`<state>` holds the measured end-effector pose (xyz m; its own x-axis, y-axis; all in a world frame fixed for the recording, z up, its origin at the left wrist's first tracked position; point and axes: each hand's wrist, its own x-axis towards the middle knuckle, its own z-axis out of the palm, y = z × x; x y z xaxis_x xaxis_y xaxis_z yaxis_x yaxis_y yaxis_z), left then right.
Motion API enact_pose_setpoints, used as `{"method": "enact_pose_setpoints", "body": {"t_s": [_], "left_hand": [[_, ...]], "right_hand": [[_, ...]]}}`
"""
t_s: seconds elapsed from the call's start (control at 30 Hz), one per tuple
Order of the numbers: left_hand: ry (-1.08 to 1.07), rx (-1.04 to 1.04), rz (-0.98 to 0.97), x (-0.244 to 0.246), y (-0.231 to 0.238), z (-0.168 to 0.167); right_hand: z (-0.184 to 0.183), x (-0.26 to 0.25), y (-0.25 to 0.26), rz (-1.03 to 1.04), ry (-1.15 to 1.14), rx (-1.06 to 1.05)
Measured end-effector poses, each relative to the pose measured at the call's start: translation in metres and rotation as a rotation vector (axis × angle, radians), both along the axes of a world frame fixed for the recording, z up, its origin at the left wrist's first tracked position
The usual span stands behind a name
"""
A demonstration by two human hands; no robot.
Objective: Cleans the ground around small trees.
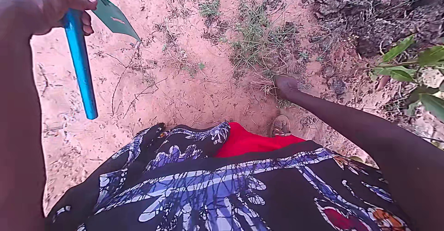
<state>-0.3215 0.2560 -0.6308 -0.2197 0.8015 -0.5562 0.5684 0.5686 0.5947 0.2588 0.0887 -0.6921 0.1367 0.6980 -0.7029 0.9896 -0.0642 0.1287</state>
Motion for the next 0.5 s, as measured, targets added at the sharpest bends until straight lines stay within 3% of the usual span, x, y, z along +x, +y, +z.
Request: {"method": "enact_pose_setpoints", "body": {"t_s": [0.17, 0.37, 0.47, 0.5], "left_hand": [[-0.050, 0.033, 0.039, -0.011, 0.001, -0.006], [0.021, 0.097, 0.092, -0.011, -0.022, -0.006], [0.110, 0.099, 0.189, 0.000, -0.037, -0.015], [0.035, 0.103, 0.137, -0.017, -0.040, -0.026]], "right_hand": [[-0.033, -0.015, 0.013, -0.284, 0.059, 0.158], [-0.057, -0.024, 0.033, -0.250, 0.121, 0.352], [-0.059, -0.023, 0.035, -0.306, 0.264, 0.358], [-0.060, -0.021, 0.035, -0.294, 0.319, 0.323]]}}
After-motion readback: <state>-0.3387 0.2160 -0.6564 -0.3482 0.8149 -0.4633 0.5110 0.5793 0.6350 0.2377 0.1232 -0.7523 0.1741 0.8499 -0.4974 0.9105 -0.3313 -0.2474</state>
